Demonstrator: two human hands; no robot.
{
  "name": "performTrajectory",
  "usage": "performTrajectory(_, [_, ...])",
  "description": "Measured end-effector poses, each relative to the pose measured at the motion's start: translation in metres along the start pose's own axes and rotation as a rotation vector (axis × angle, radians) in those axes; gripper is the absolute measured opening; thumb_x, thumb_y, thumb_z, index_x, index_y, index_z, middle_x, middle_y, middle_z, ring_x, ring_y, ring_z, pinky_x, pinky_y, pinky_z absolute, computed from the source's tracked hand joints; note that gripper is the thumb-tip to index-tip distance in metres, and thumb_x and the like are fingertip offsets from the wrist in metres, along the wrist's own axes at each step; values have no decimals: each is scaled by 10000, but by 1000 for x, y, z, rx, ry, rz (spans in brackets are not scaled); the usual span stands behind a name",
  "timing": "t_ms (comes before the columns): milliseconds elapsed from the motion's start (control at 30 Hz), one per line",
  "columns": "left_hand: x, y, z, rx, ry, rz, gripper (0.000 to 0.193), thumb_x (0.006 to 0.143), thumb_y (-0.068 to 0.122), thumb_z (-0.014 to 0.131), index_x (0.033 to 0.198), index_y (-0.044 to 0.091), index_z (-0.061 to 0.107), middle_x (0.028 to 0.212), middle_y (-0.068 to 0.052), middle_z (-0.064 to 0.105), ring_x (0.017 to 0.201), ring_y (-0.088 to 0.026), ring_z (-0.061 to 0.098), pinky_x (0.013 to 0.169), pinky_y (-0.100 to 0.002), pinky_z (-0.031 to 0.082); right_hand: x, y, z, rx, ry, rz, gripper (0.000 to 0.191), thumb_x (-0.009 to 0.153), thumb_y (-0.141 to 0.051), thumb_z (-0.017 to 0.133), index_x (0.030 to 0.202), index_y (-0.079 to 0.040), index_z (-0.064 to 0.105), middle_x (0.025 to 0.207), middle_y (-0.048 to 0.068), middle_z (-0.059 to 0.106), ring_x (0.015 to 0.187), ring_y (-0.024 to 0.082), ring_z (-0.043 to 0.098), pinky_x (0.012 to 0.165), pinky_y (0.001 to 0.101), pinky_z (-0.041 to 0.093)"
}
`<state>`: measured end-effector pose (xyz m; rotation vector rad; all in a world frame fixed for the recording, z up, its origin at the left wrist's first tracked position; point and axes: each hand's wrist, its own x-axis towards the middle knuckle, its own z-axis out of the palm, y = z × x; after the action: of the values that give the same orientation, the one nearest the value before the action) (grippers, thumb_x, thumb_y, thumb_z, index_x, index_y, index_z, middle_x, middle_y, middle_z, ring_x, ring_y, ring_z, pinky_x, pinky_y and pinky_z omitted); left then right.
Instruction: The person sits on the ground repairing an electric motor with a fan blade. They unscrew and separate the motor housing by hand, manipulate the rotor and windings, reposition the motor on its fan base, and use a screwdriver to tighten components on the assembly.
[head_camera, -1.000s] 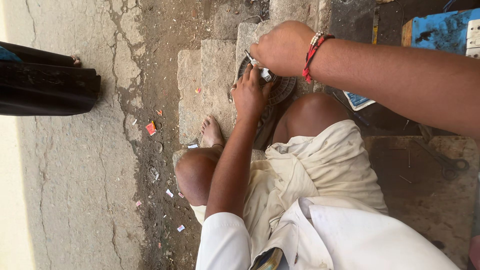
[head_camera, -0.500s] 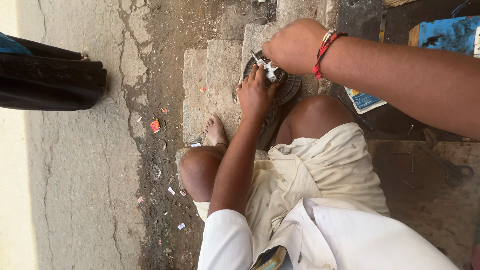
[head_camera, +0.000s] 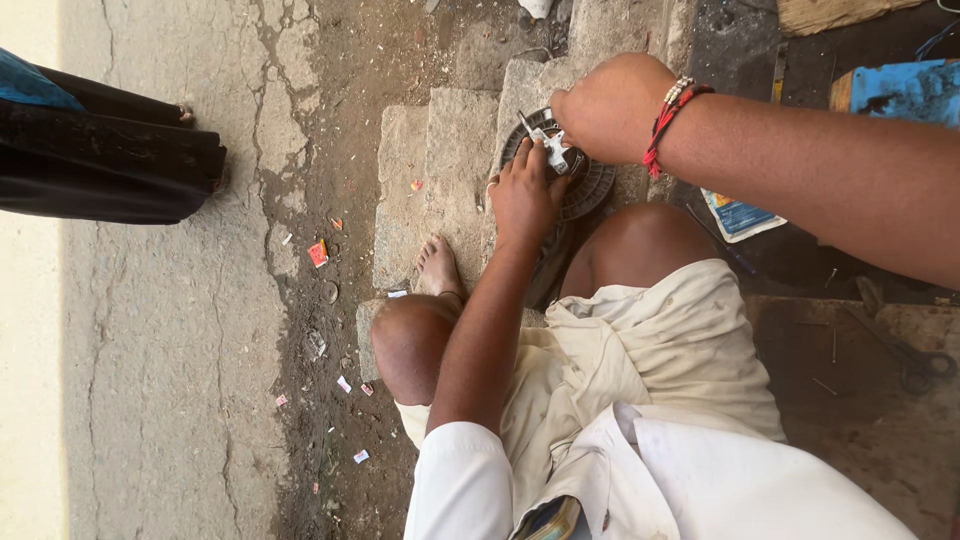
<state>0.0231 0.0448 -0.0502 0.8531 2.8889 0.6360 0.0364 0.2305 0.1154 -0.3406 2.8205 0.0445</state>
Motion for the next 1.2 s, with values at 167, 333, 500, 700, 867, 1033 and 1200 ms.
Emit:
performTrajectory(167, [4,2,-5,18,11,14,738,791,367,814,1412,74,543,1477,-154,569,1241,-346,621,954,-566,489,1,-3,-14,-20,-19,85,409,968,-471,621,1049,-80,712,994,135,756,936,314,746,768,443,588])
performTrajectory(333, [5,2,-6,23,28,15,740,791,371,816,1411,75,543,1463,-143,579,1236,-339,625,968,-588,473,-2,8,-1,-76,292,-157,242,886,-274,651,1041,-93,692,1059,103,687,978,277,728,749,419,601])
performTrajectory(500, [4,-1,-1,9,20,24,730,802,376,815,1410,78,544,1475,-147,572,1242,-350,619,961,-571,483,0,13,4,-15,249,-250,181,932,-265,615,1003,-118,695,988,93,691,918,287,747,768,439,602])
performTrajectory(700, [3,0,1,10,3,2,698,809,379,803,1396,91,558,1482,-138,578,1239,-341,628,961,-571,483,-7,-1,-6,-48,19,-45,264,1056,-356,553,1064,-127,685,965,110,742,895,291,761,750,436,606])
performTrajectory(867, [5,2,-2,32,20,34,721,810,393,805,1406,78,549,1467,-151,575,1224,-348,627,970,-582,473,-8,0,0,-18,241,-132,257,915,-304,616,1048,-89,665,992,125,701,869,314,748,718,436,598])
performTrajectory(1033, [5,0,1,27,9,20,708,811,390,802,1398,83,554,1474,-150,572,1233,-345,628,973,-575,476,-1,6,12,-32,218,-236,209,860,-199,638,1021,-69,671,1025,139,705,841,317,757,707,435,607])
performTrajectory(1200, [2,0,2,40,-17,5,704,809,385,797,1399,83,558,1482,-140,571,1250,-333,630,979,-565,479,3,6,7,22,25,-28,273,949,-309,623,1036,-59,691,897,144,767,822,326,752,684,470,606])
